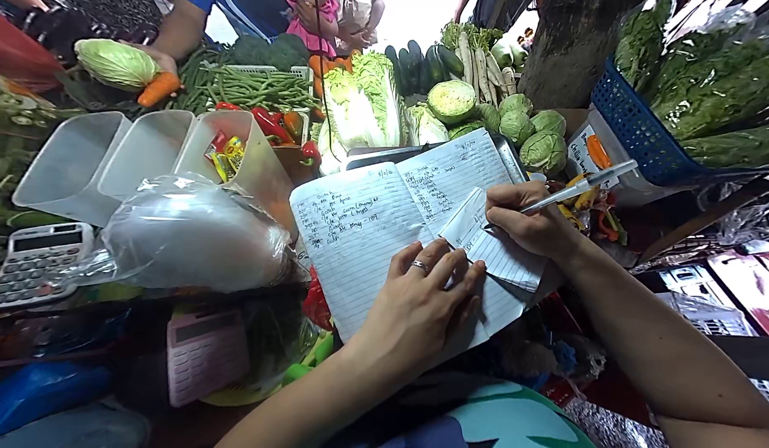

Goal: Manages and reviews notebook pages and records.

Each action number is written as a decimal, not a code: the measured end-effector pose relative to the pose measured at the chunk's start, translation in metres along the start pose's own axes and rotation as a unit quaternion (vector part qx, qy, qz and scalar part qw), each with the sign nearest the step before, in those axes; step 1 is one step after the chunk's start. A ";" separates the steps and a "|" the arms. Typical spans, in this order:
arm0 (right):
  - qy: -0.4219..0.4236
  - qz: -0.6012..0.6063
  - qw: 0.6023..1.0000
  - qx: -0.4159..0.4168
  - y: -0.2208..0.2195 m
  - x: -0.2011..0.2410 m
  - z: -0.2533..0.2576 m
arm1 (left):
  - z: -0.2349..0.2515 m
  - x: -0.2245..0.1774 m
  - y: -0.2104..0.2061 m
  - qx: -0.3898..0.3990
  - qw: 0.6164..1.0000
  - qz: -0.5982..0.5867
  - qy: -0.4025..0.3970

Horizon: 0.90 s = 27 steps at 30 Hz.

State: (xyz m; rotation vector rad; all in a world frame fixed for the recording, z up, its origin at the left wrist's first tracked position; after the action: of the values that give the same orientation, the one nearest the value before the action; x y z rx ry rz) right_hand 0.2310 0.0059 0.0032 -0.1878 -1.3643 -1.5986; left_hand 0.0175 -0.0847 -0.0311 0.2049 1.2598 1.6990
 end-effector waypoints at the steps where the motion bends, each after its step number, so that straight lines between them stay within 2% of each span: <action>1: 0.000 -0.004 1.000 0.001 0.000 0.000 0.000 | 0.000 0.000 0.000 0.002 1.000 0.000 0.001; 9: -0.020 -0.042 0.999 -0.026 0.001 0.001 0.000 | 0.000 0.000 0.000 0.002 1.000 0.002 0.001; 14: -0.050 -0.018 0.998 -0.036 0.002 -0.001 0.001 | 0.000 0.000 0.001 0.007 1.000 -0.001 0.002; 19: -0.037 -0.058 0.997 -0.041 0.001 0.003 0.000 | 0.000 0.000 0.001 0.006 1.000 0.000 0.001; 25: -0.034 -0.039 0.998 -0.040 0.002 0.001 0.000 | 0.000 0.000 0.001 0.008 1.000 0.000 0.003; 27: -0.045 -0.010 0.997 -0.066 0.003 -0.001 -0.001 | 0.000 0.001 0.001 0.007 1.000 -0.001 0.001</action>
State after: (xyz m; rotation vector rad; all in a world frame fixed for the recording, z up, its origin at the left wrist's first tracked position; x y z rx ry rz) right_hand 0.2343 0.0062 0.0044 -0.3302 -1.3334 -1.7150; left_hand 0.0165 -0.0843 -0.0306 0.2097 1.2721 1.6889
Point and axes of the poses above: each hand's wrist, its own z-axis towards the middle knuckle, its own y-axis out of the back of the hand, x = y × z, the point moved 2 cm from there along z, towards the middle knuckle, and after that the axes turned 8 degrees about -z, right-handed, at the moved point
